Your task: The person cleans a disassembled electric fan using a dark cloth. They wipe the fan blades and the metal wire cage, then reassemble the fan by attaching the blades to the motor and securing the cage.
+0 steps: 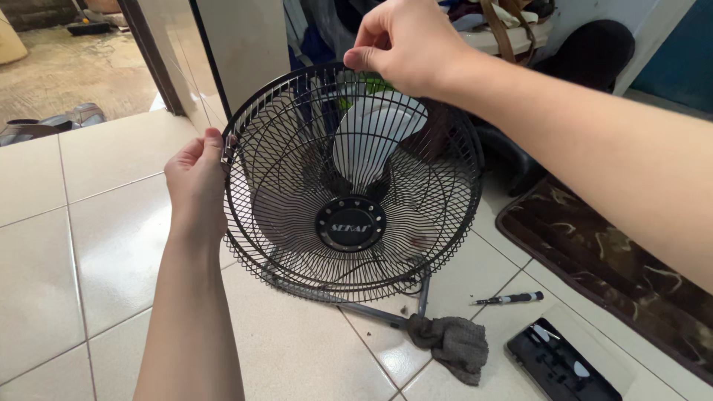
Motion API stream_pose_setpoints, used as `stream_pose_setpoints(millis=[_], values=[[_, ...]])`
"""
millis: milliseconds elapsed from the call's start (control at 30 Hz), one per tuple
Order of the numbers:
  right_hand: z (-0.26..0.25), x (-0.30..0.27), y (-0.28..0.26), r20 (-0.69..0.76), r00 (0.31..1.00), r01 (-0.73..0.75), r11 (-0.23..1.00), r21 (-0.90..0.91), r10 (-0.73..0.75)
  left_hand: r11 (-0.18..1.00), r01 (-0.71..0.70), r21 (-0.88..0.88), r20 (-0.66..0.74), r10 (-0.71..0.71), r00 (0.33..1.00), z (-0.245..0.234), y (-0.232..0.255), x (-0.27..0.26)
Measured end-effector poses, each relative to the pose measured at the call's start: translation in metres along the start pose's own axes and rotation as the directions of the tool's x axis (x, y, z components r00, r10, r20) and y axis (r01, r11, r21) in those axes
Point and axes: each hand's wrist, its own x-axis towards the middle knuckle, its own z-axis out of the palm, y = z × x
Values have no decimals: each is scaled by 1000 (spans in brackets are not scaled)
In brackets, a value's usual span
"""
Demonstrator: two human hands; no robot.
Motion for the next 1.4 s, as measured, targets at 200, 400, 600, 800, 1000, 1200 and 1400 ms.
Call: stream_pose_setpoints(millis=[200, 400, 600, 800, 1000, 1200, 1400], values=[[-2, -8, 9, -1, 990, 143, 989, 29, -143, 993, 104, -56, -37, -106, 994, -2, -1, 3], [3, -13, 16, -34, 997, 81, 985, 155, -76, 992, -33, 119, -118, 47, 992, 2, -13, -1], [5, -23, 9, -87, 994, -61, 995, 74, 67, 843, -224, 488, -63, 290, 955, 5, -1, -8], [-5, -32, 8, -90, 996, 15, 999, 36, -12, 760, -248, 600, 21, 296, 955, 17, 8, -29], [-13, -41, 3, -67, 997, 41, 996, 80, -35, 761, -238, 604, 38, 271, 962, 18, 3, -40], [-45, -66, 18, 12, 976, -218, 975, 28, 218, 684, -112, 721, -69, 232, 970, 21, -5, -33], [-72, -116, 65, 291, 758, -638, 758, 137, 584, 692, -156, 705, -95, 311, 946, 26, -8, -40]])
